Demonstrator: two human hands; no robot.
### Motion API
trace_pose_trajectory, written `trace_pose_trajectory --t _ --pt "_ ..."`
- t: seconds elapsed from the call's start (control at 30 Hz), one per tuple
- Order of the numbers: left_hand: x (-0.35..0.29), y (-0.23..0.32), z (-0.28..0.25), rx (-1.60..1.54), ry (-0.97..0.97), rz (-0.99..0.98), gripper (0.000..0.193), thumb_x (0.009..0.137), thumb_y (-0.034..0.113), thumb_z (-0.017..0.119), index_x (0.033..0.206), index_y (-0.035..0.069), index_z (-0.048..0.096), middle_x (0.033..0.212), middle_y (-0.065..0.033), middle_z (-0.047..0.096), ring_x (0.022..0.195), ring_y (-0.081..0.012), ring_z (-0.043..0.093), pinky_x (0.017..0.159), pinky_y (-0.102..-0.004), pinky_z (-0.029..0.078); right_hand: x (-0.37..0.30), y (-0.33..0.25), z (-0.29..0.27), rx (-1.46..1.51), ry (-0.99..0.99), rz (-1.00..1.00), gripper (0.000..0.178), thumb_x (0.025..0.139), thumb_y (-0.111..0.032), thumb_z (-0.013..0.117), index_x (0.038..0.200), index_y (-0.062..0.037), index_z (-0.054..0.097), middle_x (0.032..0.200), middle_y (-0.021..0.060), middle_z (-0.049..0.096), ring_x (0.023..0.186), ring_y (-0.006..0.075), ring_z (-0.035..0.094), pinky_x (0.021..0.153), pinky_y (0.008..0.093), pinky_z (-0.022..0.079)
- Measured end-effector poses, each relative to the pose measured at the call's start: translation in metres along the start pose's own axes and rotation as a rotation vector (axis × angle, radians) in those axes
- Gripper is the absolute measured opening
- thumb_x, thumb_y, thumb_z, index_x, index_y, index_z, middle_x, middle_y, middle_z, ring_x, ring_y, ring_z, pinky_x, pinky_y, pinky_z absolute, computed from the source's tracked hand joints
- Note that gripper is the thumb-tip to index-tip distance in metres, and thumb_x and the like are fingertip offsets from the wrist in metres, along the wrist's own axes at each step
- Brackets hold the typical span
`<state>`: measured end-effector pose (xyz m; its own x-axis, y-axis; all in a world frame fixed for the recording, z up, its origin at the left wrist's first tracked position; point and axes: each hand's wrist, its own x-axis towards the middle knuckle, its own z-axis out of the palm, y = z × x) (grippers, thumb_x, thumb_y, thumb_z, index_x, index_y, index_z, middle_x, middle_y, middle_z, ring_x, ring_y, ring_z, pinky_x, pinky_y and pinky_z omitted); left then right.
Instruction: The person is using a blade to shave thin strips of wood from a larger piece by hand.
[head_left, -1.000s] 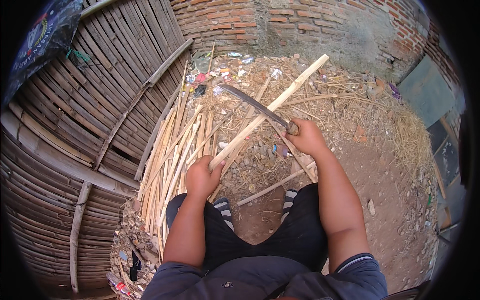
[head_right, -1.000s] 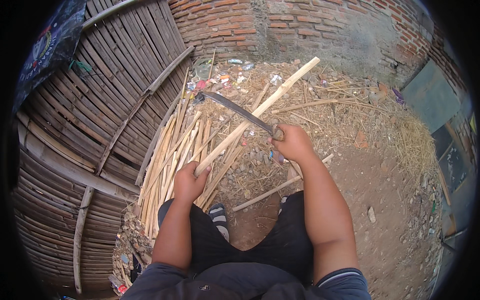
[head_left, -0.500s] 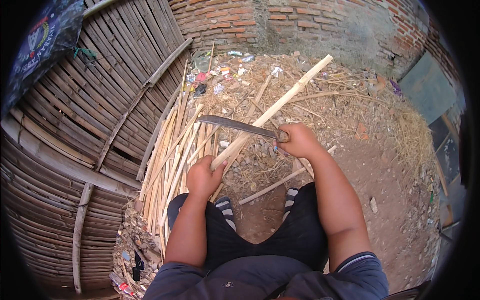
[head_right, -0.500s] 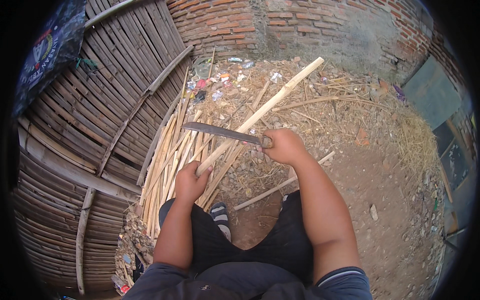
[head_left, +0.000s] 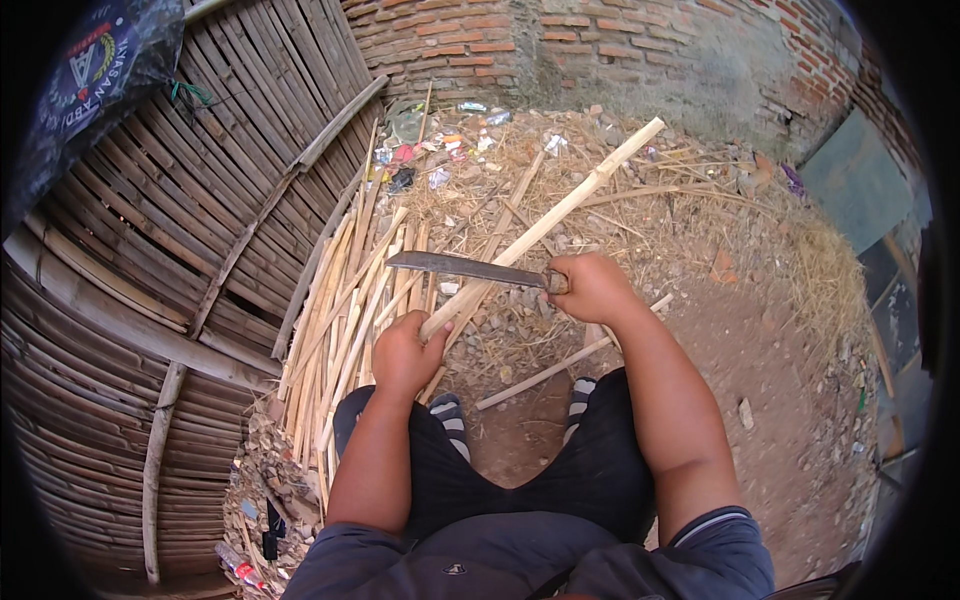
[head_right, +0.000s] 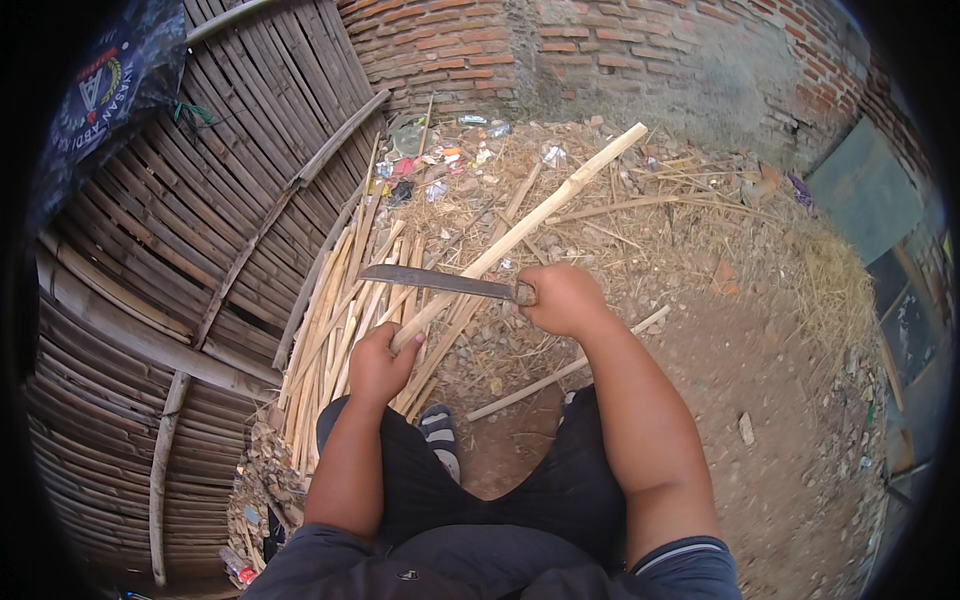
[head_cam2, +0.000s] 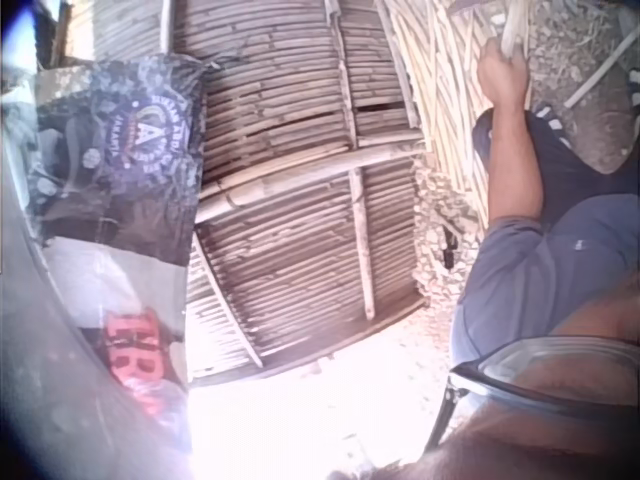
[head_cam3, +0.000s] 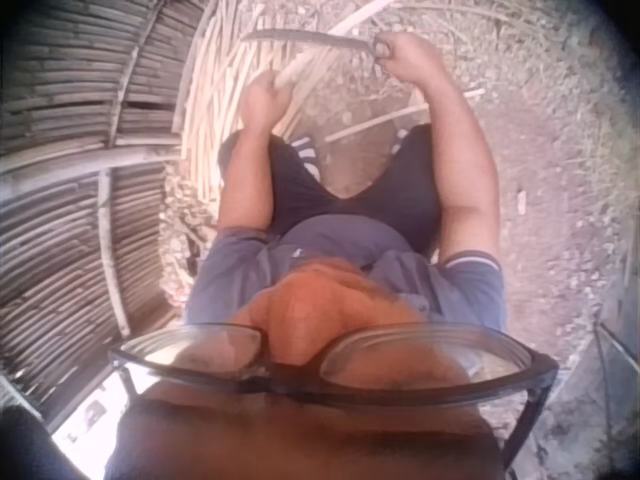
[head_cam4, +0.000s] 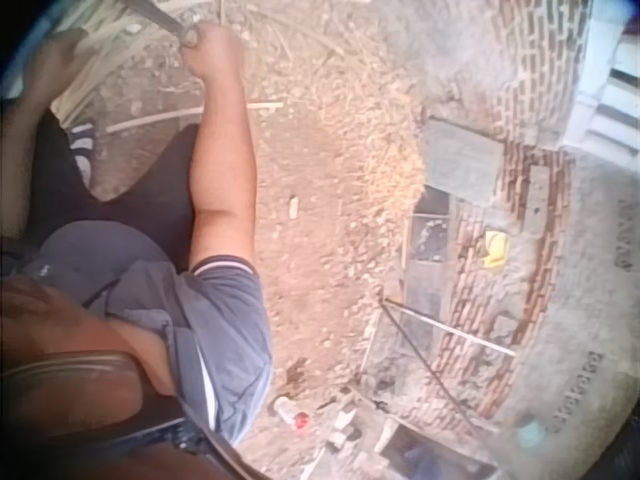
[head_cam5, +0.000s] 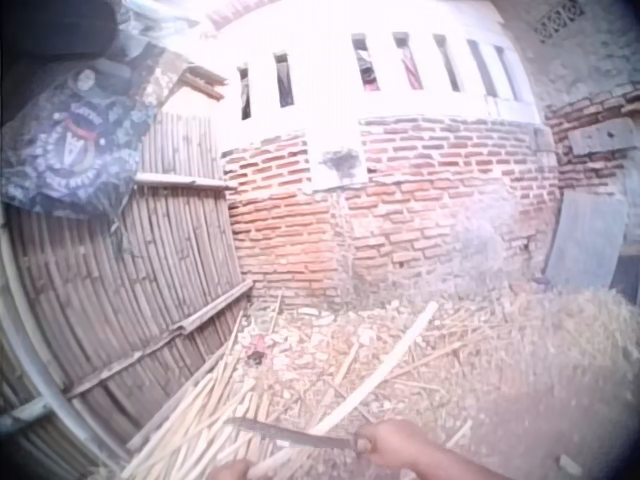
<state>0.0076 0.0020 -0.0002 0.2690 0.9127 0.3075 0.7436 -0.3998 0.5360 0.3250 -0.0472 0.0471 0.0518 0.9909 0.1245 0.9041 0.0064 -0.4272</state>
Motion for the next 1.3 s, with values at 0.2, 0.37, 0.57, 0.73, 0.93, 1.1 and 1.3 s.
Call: trace_pose_trajectory --t 0.2,0.37,0.57,0.73,0.93,1.1,1.3 --pt "0.0 0.005 -0.001 0.009 0.015 0.03 0.04 0.093 0.042 0.081 0.102 0.003 0.076 0.089 -0.0208 0.076 0.08 -0.0409 0.074 0.072 -0.0493 0.057 0.003 0.028 -0.002 0.116 0.074 0.132 0.037 0.085 -0.037 0.087 0.11 -0.0114 0.078 0.091 0.0175 0.077 0.09 0.0387 0.075 0.08 0.0485 0.058" --pt "0.001 0.001 0.0 0.025 -0.006 0.011 0.043 0.094 0.044 0.08 0.105 0.003 0.077 0.093 -0.0218 0.077 0.084 -0.0421 0.075 0.074 -0.0508 0.058 0.002 0.035 -0.009 0.232 0.102 0.225 0.039 0.086 -0.036 0.087 0.111 -0.0075 0.078 0.089 0.0204 0.075 0.086 0.0386 0.074 0.078 0.0471 0.057" --pt "0.001 0.003 -0.002 0.04 -0.036 -0.017 0.043 0.094 0.045 0.08 0.105 0.003 0.077 0.095 -0.0221 0.076 0.086 -0.0422 0.074 0.075 -0.0507 0.058 0.009 0.025 0.005 0.095 0.041 0.078 0.042 0.084 -0.036 0.088 0.113 -0.0067 0.077 0.092 0.0217 0.075 0.09 0.0422 0.073 0.08 0.0496 0.057" --pt "0.0 -0.002 0.002 0.044 0.02 0.024 0.039 0.092 0.042 0.082 0.099 0.003 0.078 0.083 -0.02 0.075 0.076 -0.0389 0.073 0.071 -0.0483 0.056 0.004 0.009 0.004 0.044 -0.007 0.045 0.042 0.083 -0.04 0.089 0.108 -0.0084 0.077 0.092 0.0207 0.075 0.092 0.0425 0.073 0.08 0.0511 0.057" --pt "0.001 0.003 0.003 0.021 -0.014 0.016 0.039 0.092 0.042 0.083 0.098 0.004 0.078 0.081 -0.0194 0.074 0.075 -0.038 0.073 0.069 -0.0483 0.056 0.001 0.007 -0.002 0.066 -0.044 0.075 0.04 0.083 -0.043 0.089 0.101 -0.0097 0.075 0.087 0.0174 0.074 0.089 0.0409 0.073 0.078 0.0514 0.057" --pt "0.0 0.004 0.0 0.037 -0.02 0.011 0.038 0.092 0.042 0.083 0.098 0.005 0.079 0.081 -0.0189 0.074 0.075 -0.0376 0.073 0.07 -0.0479 0.056 0.002 0.011 0.002 0.061 -0.064 0.073 0.041 0.083 -0.042 0.088 0.107 -0.0112 0.076 0.091 0.0178 0.075 0.092 0.0407 0.074 0.08 0.0506 0.058" --pt "0.002 0.0 0.002 0.055 -0.006 0.023 0.038 0.092 0.042 0.083 0.099 0.005 0.079 0.083 -0.0193 0.074 0.078 -0.0381 0.073 0.071 -0.0482 0.056 0.005 0.013 0.007 0.05 -0.086 0.069 0.047 0.084 -0.04 0.088 0.119 -0.0122 0.077 0.099 0.0193 0.077 0.099 0.0408 0.074 0.085 0.0497 0.059"
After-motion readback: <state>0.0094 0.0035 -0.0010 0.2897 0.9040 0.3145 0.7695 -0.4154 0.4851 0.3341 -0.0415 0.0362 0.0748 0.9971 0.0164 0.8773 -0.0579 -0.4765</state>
